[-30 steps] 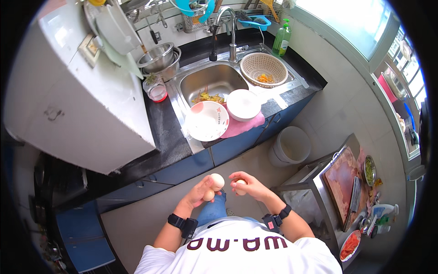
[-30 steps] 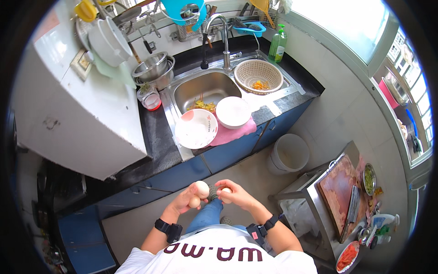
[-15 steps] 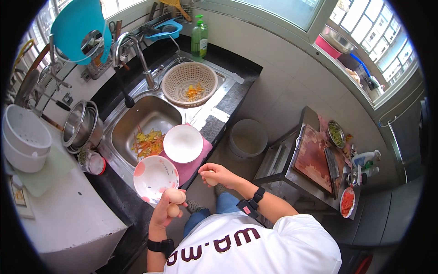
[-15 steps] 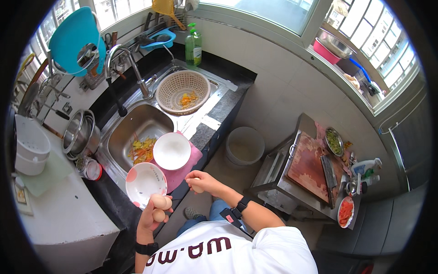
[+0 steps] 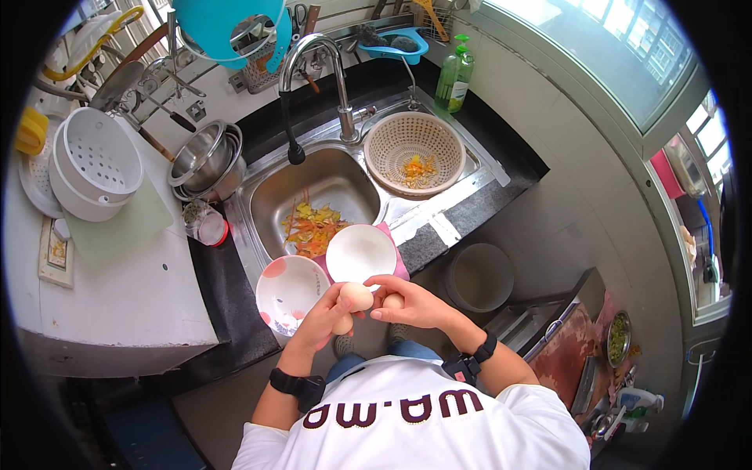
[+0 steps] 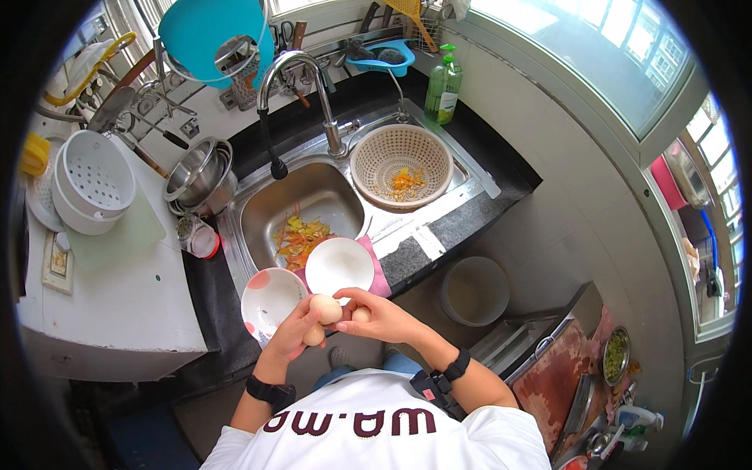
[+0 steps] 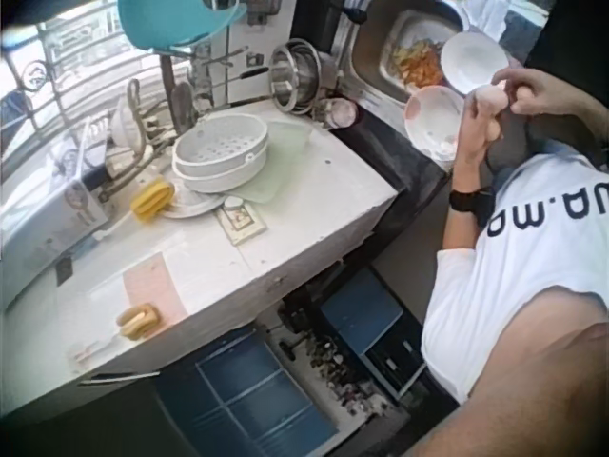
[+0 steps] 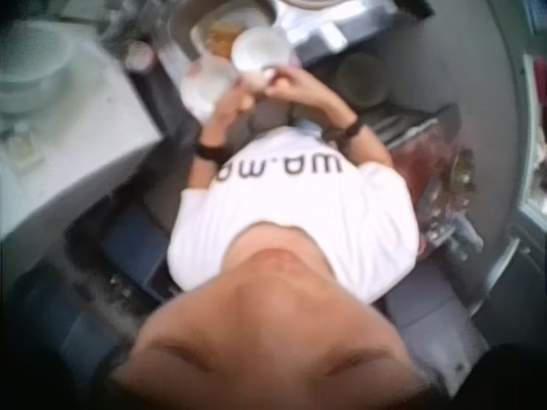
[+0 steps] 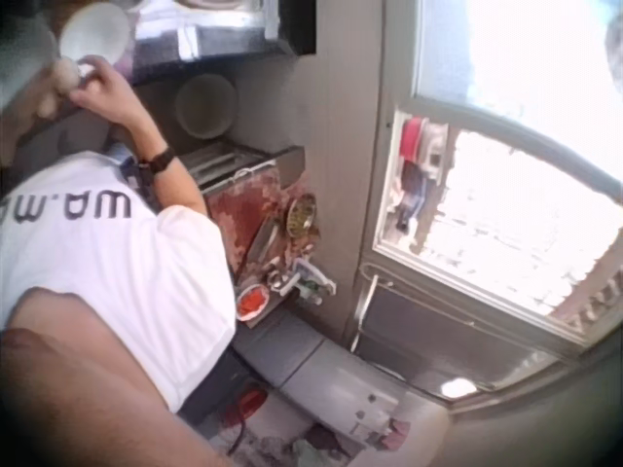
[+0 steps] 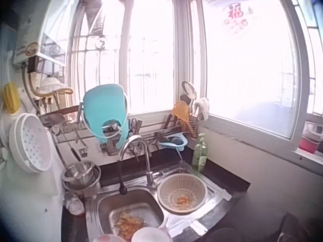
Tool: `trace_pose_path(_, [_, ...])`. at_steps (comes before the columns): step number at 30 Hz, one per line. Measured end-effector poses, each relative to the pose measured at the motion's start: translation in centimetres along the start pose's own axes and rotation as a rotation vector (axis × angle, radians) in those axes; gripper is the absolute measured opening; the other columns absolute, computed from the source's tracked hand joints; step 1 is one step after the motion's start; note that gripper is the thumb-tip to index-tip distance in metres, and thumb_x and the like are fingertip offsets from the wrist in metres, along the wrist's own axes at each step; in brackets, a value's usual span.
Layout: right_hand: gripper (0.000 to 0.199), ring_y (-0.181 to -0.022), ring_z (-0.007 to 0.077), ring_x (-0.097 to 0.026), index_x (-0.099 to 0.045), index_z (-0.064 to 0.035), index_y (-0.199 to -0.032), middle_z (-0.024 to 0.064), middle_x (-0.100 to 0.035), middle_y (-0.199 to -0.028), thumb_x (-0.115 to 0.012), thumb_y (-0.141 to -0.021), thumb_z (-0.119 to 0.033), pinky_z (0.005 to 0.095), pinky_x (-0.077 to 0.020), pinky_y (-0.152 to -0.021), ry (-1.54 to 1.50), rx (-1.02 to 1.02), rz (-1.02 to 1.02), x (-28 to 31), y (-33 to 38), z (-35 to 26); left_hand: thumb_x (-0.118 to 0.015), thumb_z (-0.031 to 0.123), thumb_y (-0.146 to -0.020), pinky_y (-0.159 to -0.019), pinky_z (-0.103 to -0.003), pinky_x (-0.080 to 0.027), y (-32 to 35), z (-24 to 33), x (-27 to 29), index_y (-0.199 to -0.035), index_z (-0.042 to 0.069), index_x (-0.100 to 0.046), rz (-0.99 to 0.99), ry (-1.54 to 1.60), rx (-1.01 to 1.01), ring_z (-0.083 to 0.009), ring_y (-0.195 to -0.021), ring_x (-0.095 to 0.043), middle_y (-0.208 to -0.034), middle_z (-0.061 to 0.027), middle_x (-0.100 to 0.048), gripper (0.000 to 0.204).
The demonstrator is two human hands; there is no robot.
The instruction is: The person cracks several eggs into a bowl by hand, washes their hands in the sink, and then beats the eggs using chopsticks.
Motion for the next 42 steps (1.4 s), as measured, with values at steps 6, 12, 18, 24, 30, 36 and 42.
trace_pose_path(6, [0.054,-0.087,0.0142,-0.057,-0.048,-0.0042,-0.128,0.0082,-0.061,-0.098,-0.072,-0.084,-0.024,0.028,-0.0477,-0.078,0.22,-0.043,-0.018,1.1,-1.3,-1.7,-0.062,0.036,-0.09,-0.056,-0.023,-0.051,-0.6,-0.2,-1.8,-0.129,0.007,-0.043,0.147,-0.047,-0.002,-0.0107,-0.091,-0.06,-0.11,-0.0055,-0.056,0.052])
trace_pose_path(12, [0.05,-0.09,0.0164,-0.061,-0.052,-0.0031,-0.123,0.0128,-0.064,-0.099,-0.072,-0.083,-0.026,0.0282,-0.0491,-0.08,0.24,0.029,-0.036,-0.5,-3.7,-1.0,-0.059,0.034,-0.092,-0.059,-0.024,-0.052,0.7,-0.5,-0.6,-0.129,0.009,-0.042,0.235,-0.037,-0.022,-0.0105,-0.09,-0.058,-0.111,-0.0056,-0.055,0.048])
trace_pose_path(18, [0.047,-0.092,0.0174,-0.061,-0.055,-0.0038,-0.121,0.0121,-0.064,-0.102,-0.073,-0.081,-0.022,0.0293,-0.0488,-0.082,0.375,0.028,-0.116,-3.9,-6.8,-2.4,-0.061,0.034,-0.091,-0.057,-0.022,-0.051,3.3,-0.8,2.6,-0.129,0.009,-0.044,0.268,0.028,-0.112,-0.0081,-0.084,-0.058,-0.102,-0.0054,-0.057,0.048])
trace_pose_path(24, [0.048,-0.095,0.0177,-0.06,-0.055,-0.0038,-0.121,0.011,-0.063,-0.105,-0.073,-0.081,-0.022,0.0293,-0.0475,-0.084,0.367,0.044,-0.248,-8.7,-12.9,-3.2,-0.053,0.032,-0.095,-0.058,-0.024,-0.051,9.7,-1.3,7.8,-0.13,0.009,-0.042,0.447,0.23,-0.358,-0.0134,-0.09,-0.059,-0.112,-0.0085,-0.054,0.044])
trace_pose_path(30, [0.044,-0.084,0.0313,-0.065,-0.06,-0.0184,-0.114,0.0125,-0.067,-0.09,-0.073,-0.074,-0.03,0.0375,-0.0513,-0.075,0.861,0.223,-0.384,-16.4,-24.7,-2.3,-0.059,0.017,-0.087,-0.074,-0.034,-0.052,11.4,-7.8,17.6,-0.124,0.007,-0.046,1.073,-0.361,-0.457,-0.0232,-0.093,-0.063,-0.109,-0.0119,-0.059,0.041])
trace_pose_path(36, [0.037,-0.083,0.0299,-0.066,-0.062,-0.0279,-0.112,0.0077,-0.069,-0.089,-0.06,-0.077,-0.038,0.0391,-0.0523,-0.071,1.361,0.187,-0.478,-21.0,-33.2,4.3,-0.068,0.021,-0.077,-0.075,-0.044,-0.051,11.2,-4.4,18.5,-0.118,0.009,-0.049,1.318,-0.97,-0.152,-0.0335,-0.095,-0.061,-0.119,-0.0109,-0.057,0.046])
trace_pose_path(42, [0.034,-0.085,0.0296,-0.066,-0.061,-0.027,-0.112,0.0073,-0.069,-0.091,-0.056,-0.079,-0.035,0.0402,-0.0523,-0.071,1.385,0.209,-0.545,-21.5,-35.0,5.6,-0.069,0.016,-0.073,-0.067,-0.043,-0.052,9.9,-4.1,20.1,-0.113,0.012,-0.052,1.412,-1.239,-0.098,-0.0327,-0.083,-0.062,-0.11,-0.0088,-0.055,0.043])
Point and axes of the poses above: each hand's wrist, its own y-axis away from the middle knuckle, its own x-axis out of the back of the hand, z = x × y, the point moved 1 cm from there along -y, towards the middle knuckle
